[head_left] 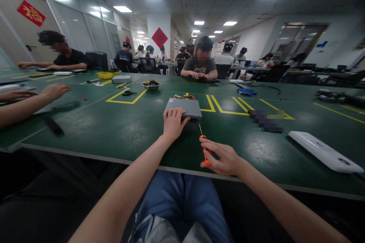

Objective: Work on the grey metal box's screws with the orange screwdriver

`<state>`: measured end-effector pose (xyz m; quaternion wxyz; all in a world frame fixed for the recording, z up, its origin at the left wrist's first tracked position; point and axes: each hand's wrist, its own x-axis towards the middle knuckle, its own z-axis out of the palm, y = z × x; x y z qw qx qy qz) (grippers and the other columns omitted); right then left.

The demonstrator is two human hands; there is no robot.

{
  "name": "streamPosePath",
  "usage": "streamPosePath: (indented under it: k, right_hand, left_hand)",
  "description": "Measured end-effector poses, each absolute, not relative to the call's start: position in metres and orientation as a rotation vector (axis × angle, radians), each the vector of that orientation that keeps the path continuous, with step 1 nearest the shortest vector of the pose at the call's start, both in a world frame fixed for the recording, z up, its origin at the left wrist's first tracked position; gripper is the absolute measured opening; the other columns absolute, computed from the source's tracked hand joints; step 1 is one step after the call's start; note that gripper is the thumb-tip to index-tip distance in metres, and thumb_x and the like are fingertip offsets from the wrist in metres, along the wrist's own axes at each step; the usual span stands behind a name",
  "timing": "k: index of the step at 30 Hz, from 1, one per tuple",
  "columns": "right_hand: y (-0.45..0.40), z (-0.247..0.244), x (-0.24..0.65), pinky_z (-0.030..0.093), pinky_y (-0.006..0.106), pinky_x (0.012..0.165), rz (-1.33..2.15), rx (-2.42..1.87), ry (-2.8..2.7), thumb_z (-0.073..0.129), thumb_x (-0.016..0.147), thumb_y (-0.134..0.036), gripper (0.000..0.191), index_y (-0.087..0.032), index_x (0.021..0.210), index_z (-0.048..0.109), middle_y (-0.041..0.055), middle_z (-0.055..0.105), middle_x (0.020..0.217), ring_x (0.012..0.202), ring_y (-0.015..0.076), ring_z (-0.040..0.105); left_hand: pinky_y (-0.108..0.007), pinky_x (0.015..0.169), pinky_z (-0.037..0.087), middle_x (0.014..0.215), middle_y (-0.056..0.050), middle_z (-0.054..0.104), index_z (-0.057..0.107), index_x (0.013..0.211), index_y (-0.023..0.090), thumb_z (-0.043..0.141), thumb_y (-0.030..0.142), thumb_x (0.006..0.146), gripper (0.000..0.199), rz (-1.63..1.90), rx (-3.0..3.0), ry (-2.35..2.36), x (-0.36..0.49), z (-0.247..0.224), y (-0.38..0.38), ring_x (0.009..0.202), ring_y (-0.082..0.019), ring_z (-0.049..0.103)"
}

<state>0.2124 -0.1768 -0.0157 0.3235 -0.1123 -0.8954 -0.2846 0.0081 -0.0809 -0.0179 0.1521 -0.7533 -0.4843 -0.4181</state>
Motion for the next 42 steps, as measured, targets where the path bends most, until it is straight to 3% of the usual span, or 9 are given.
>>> streamPosePath:
  k: [3, 9, 17, 24, 32, 35, 39, 42]
  right_hand:
    - [-0.175, -0.02, 0.213, 0.055, 0.034, 0.084, -0.664, -0.314, -2.324, 0.059, 0.082, -0.03, 0.026, -0.012, 0.097, 0.049, 0.0178, 0.054, 0.11, 0.116, 0.0282, 0.051]
    - [-0.175, -0.018, 0.217, 0.053, 0.04, 0.085, -0.577, -0.374, -2.441, 0.044, 0.088, -0.033, 0.034, -0.012, 0.115, 0.046, 0.0204, 0.047, 0.122, 0.126, 0.0318, 0.04]
    - [-0.173, -0.027, 0.219, 0.056, 0.032, 0.077, -0.526, -0.385, -2.293, 0.061, 0.08, -0.034, 0.034, -0.015, 0.103, 0.044, 0.0179, 0.052, 0.115, 0.117, 0.0271, 0.051]
    - [-0.176, -0.02, 0.219, 0.053, 0.037, 0.082, -0.507, -0.417, -2.442, 0.045, 0.088, -0.036, 0.036, -0.015, 0.117, 0.046, 0.0189, 0.045, 0.123, 0.125, 0.0302, 0.042]
    - [-0.172, -0.024, 0.22, 0.053, 0.037, 0.085, -0.45, -0.387, -2.326, 0.059, 0.082, -0.033, 0.037, -0.014, 0.109, 0.042, 0.0185, 0.05, 0.115, 0.121, 0.0285, 0.047]
    - [-0.174, -0.021, 0.22, 0.052, 0.039, 0.086, -0.48, -0.405, -2.4, 0.054, 0.084, -0.033, 0.03, -0.016, 0.108, 0.046, 0.0174, 0.049, 0.118, 0.123, 0.0294, 0.044]
    - [-0.177, -0.017, 0.219, 0.051, 0.042, 0.087, -0.419, -0.417, -2.423, 0.047, 0.086, -0.04, 0.036, -0.014, 0.111, 0.046, 0.0194, 0.044, 0.121, 0.126, 0.0326, 0.039]
    - [-0.176, -0.018, 0.218, 0.05, 0.043, 0.087, -0.386, -0.429, -2.428, 0.041, 0.088, -0.034, 0.034, -0.013, 0.116, 0.043, 0.0195, 0.043, 0.122, 0.128, 0.0322, 0.037]
  left_hand:
    - [-0.04, 0.096, 0.029, 0.116, -0.005, 0.059, 0.054, 0.104, 0.024, 0.051, 0.038, 0.085, 0.024, -1.197, -2.165, -1.394, 0.008, -0.017, -0.081, 0.109, -0.023, 0.048]
    - [-0.041, 0.096, 0.029, 0.117, -0.005, 0.058, 0.054, 0.105, 0.024, 0.05, 0.039, 0.086, 0.025, -1.203, -2.174, -1.394, 0.008, -0.018, -0.08, 0.109, -0.023, 0.048]
    - [-0.04, 0.096, 0.029, 0.117, -0.004, 0.059, 0.054, 0.105, 0.024, 0.051, 0.039, 0.085, 0.025, -1.202, -2.173, -1.395, 0.007, -0.017, -0.081, 0.108, -0.023, 0.048]
    - [-0.04, 0.096, 0.029, 0.117, -0.005, 0.059, 0.054, 0.105, 0.024, 0.051, 0.039, 0.085, 0.025, -1.216, -2.171, -1.379, 0.007, -0.018, -0.08, 0.11, -0.023, 0.048]
    - [-0.04, 0.096, 0.029, 0.116, -0.005, 0.059, 0.054, 0.106, 0.024, 0.051, 0.039, 0.085, 0.026, -1.199, -2.177, -1.398, 0.007, -0.017, -0.081, 0.109, -0.022, 0.048]
    - [-0.041, 0.096, 0.029, 0.116, -0.005, 0.058, 0.054, 0.105, 0.024, 0.051, 0.039, 0.085, 0.025, -1.208, -2.177, -1.395, 0.007, -0.017, -0.081, 0.109, -0.023, 0.048]
    - [-0.041, 0.096, 0.03, 0.117, -0.005, 0.058, 0.054, 0.105, 0.024, 0.051, 0.038, 0.085, 0.025, -1.211, -2.187, -1.393, 0.007, -0.016, -0.082, 0.11, -0.023, 0.048]
    - [-0.041, 0.096, 0.029, 0.117, -0.005, 0.058, 0.054, 0.106, 0.024, 0.051, 0.038, 0.085, 0.025, -1.207, -2.191, -1.403, 0.007, -0.016, -0.082, 0.109, -0.024, 0.048]
